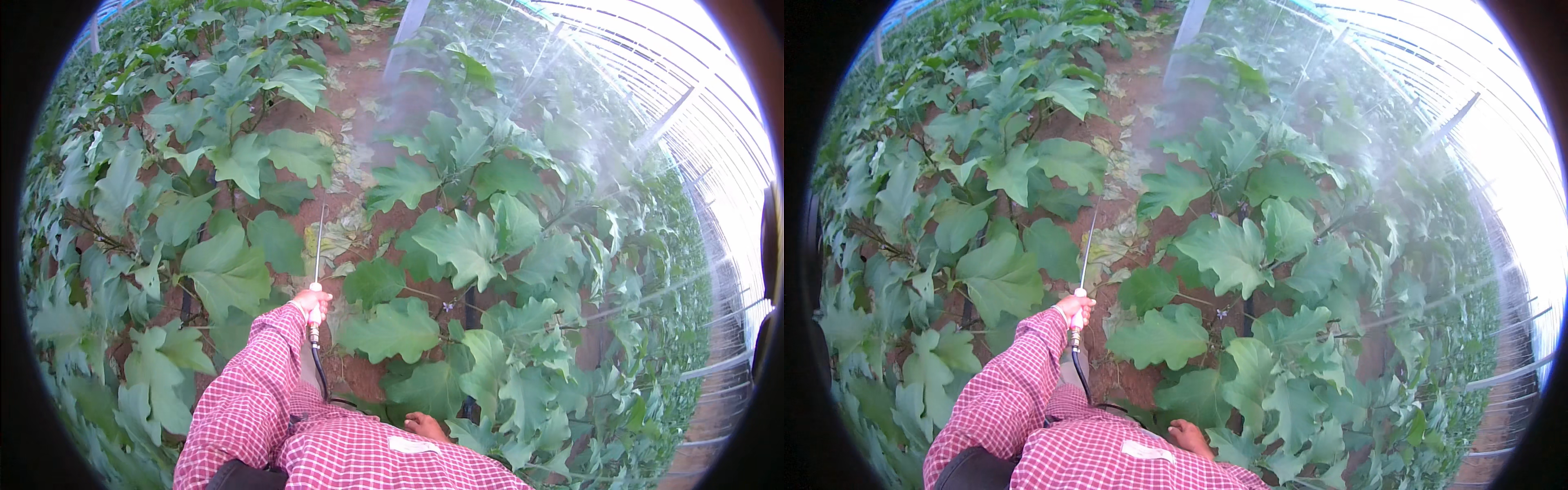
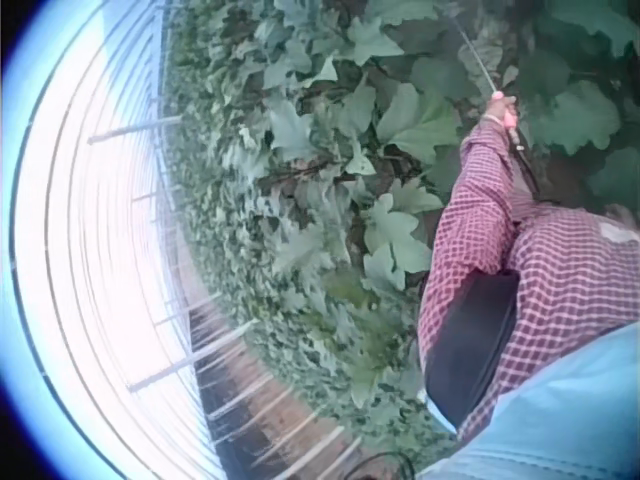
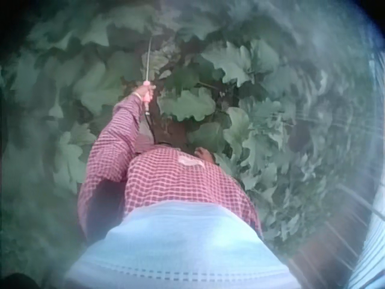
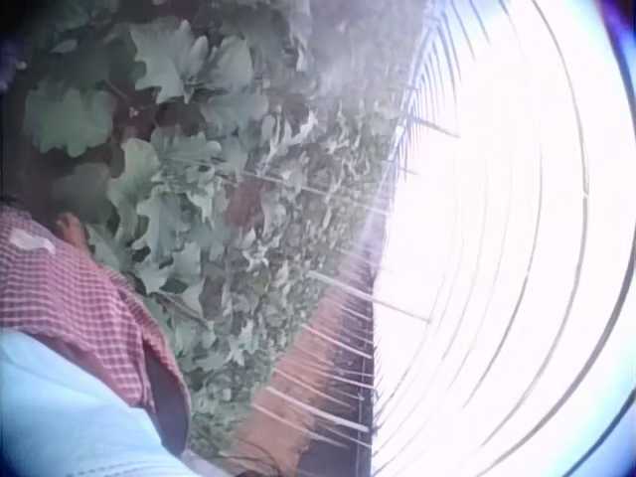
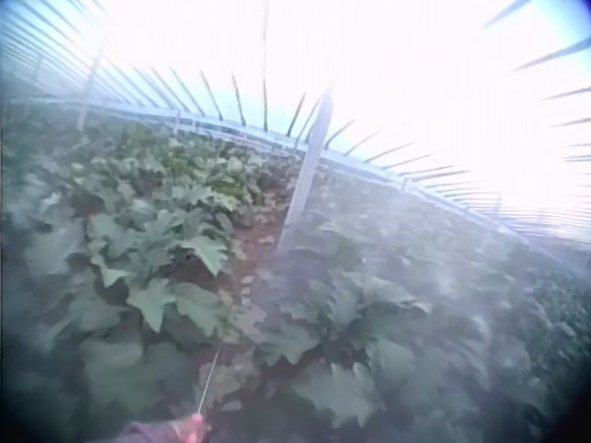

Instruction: The person walks through a greenhouse and sprays a mist onto rows of large-leafed plants using a handheld wand connected to a backpack sprayer. The person moves steadily along the rows, directing the spray at the foliage.

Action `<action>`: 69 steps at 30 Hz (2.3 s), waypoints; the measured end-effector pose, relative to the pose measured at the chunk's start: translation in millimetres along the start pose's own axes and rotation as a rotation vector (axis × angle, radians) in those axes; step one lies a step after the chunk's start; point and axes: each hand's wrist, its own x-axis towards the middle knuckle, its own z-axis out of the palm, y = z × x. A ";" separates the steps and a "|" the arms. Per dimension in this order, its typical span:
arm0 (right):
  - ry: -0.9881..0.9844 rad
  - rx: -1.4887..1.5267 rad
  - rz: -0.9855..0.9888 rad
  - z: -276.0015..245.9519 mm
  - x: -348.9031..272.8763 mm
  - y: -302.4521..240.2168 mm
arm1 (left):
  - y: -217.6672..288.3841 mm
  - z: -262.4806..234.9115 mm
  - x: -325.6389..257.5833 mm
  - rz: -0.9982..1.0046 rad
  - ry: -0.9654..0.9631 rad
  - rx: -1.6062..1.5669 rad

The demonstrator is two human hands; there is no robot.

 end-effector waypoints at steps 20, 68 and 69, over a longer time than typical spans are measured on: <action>0.006 -0.007 0.096 -76.4 180.8 -329.5 | 334.1 22.2 55.9 0.205 -0.267 0.046; 0.011 -0.096 0.001 -370.5 578.2 -658.8 | 785.4 217.6 312.9 0.290 -0.254 0.078; 0.015 -0.102 -0.017 -369.9 590.4 -670.1 | 798.4 208.7 312.3 0.314 -0.232 0.083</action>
